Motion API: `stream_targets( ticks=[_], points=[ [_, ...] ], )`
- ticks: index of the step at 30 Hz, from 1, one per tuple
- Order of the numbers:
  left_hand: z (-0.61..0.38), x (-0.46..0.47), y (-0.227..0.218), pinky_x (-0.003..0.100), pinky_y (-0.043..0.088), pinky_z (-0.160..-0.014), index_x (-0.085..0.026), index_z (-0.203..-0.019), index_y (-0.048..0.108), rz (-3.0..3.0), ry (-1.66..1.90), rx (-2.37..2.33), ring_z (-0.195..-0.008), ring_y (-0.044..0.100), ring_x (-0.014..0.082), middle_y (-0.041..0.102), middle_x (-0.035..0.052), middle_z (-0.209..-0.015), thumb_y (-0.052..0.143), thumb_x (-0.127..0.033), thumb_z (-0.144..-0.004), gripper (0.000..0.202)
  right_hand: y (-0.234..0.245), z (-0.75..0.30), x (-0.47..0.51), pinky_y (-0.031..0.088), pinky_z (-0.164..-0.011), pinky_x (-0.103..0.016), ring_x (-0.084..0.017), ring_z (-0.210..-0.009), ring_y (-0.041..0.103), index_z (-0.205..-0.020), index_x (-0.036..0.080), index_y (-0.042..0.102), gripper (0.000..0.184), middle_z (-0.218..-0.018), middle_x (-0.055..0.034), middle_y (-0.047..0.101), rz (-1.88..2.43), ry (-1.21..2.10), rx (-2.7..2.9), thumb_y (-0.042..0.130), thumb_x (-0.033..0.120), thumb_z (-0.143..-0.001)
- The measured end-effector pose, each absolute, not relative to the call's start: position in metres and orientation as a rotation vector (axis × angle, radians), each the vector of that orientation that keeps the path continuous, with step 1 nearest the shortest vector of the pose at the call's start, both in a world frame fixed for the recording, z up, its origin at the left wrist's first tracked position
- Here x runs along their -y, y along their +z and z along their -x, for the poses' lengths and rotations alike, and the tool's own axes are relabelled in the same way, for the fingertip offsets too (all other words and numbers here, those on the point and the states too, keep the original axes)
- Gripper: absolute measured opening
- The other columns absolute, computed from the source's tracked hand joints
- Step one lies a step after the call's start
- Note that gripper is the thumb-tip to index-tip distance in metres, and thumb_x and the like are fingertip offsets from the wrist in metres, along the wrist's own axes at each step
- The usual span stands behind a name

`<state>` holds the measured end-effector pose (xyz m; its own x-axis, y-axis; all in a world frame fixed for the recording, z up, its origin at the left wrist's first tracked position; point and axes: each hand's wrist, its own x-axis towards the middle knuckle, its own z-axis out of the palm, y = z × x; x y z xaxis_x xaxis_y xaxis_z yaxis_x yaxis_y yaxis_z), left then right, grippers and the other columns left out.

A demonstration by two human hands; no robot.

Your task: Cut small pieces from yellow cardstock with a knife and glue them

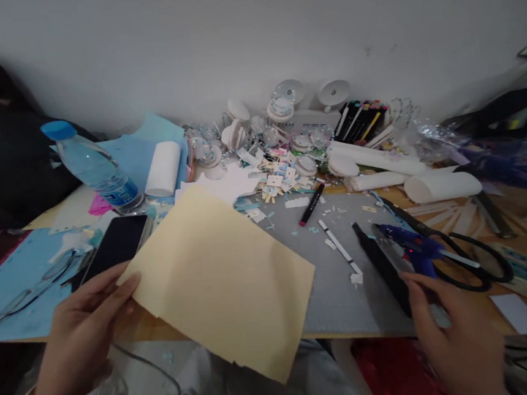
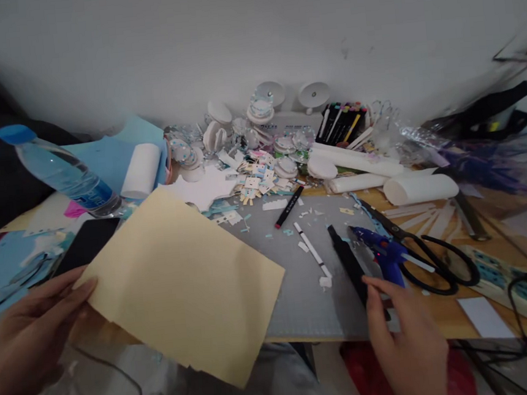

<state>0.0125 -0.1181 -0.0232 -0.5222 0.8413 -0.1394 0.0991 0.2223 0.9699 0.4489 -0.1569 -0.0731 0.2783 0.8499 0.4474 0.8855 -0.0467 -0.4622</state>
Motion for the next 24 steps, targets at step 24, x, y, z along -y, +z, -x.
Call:
stream_targets(
  ticks=[24],
  points=[
    [-0.034,0.088,-0.036,0.032,0.06,-0.071,-0.024,-0.111,0.073,-1.717,0.839,-1.761,-0.089,0.072,0.0272,0.076,0.0051,-0.104,0.06,-0.047,-0.081,0.04,-0.076,-0.441,0.166,0.04,-0.096,-0.053,-0.034,-0.109,0.054,-0.133,0.018,0.05,0.044,-0.116,-0.0163,0.056,1.734,-0.067,1.686,0.048,0.031,-0.091]
  ],
)
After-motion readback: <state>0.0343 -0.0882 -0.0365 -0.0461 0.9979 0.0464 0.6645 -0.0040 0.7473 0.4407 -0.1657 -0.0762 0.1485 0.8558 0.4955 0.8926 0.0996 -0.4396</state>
